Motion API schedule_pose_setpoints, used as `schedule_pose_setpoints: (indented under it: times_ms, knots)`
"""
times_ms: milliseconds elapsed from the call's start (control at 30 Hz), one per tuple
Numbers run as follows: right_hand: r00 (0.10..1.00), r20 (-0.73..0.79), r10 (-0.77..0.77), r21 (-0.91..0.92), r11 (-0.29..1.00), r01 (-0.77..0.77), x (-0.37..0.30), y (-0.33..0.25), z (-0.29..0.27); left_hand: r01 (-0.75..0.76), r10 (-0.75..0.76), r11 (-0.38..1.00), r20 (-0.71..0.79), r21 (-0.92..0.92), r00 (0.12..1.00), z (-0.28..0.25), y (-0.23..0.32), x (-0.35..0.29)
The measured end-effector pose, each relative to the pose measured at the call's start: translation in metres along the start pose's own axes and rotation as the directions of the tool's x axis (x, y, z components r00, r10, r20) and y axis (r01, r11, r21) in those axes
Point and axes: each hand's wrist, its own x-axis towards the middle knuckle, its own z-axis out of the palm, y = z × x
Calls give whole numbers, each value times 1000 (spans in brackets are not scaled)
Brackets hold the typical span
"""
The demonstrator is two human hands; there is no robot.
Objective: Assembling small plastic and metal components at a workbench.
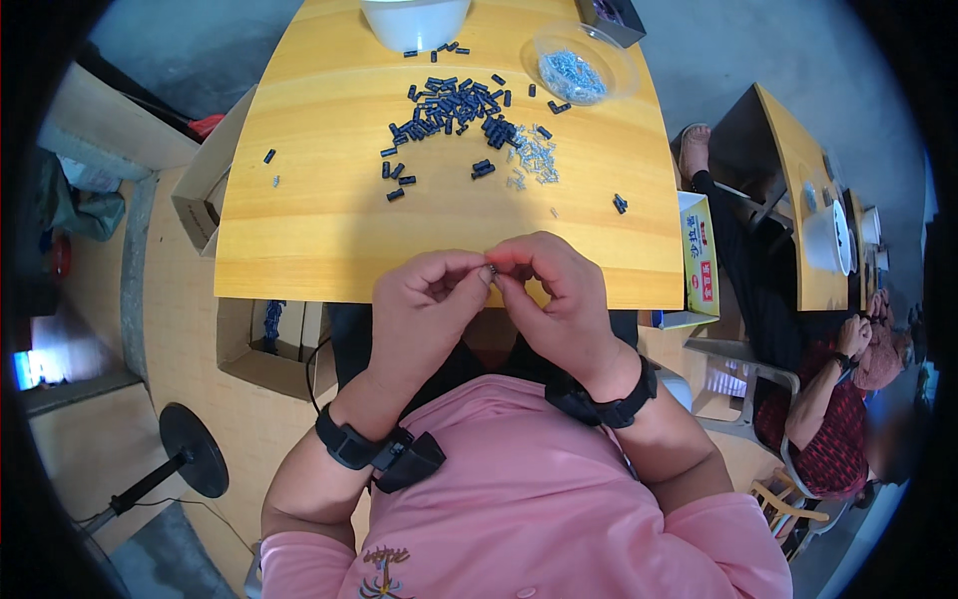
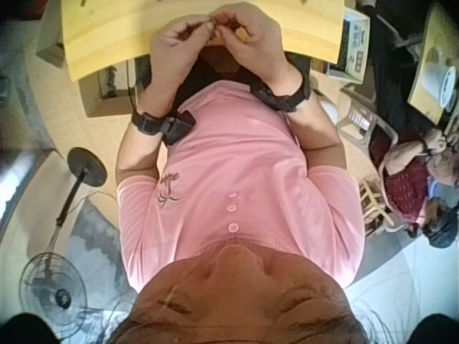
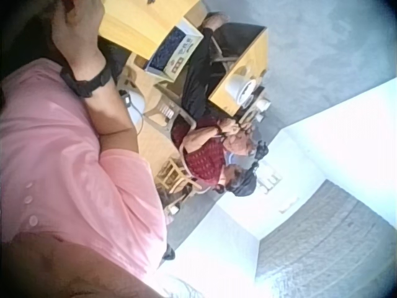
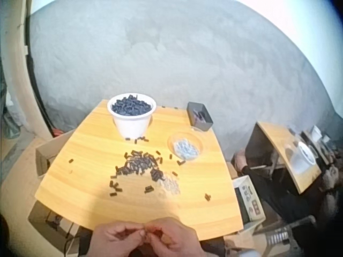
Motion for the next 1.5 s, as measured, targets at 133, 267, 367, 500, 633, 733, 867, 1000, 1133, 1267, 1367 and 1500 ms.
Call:
schedule_pose_setpoints:
  times_ms: [133,267,367,500,633,733,867,1000,1133,1267,1367,1500]
  knots:
    - [998,56,-30,25,999,29,1,2,-4,37,-37,999,26,-24,999,-1,2,1]
    - [999,50,-6,32,999,4,0,3,-5,36,-36,999,12,-12,999,3,5,0]
    - [998,43,-48,-41,998,50,0,0,-4,33,-34,999,-9,-36,999,3,3,1]
    - [1000,29,-10,22,1000,10,-2,3,-2,64,-62,997,33,-33,997,0,5,2]
    - [993,40,107,198,974,-113,-5,10,-1,68,-66,997,39,-37,997,0,6,3]
    - [988,52,144,290,945,-152,-6,14,0,50,-48,998,72,-27,996,-2,5,3]
    - [975,89,204,387,895,-223,-7,15,-1,23,-23,1000,87,-9,996,-1,5,4]
    - [975,81,207,356,908,-222,-4,11,-1,-27,28,1000,81,-16,996,0,4,4]
    - [967,88,240,363,896,-256,-3,6,-3,-177,157,973,139,147,978,-7,-2,6]
    - [951,139,275,412,857,-308,-4,9,-4,-159,142,981,146,112,979,-6,0,5]
    - [955,137,262,421,858,-295,-5,12,-2,-155,148,986,102,59,984,-3,-1,5]
    - [959,120,256,417,864,-283,-5,13,0,-31,33,999,102,-20,994,-2,5,4]
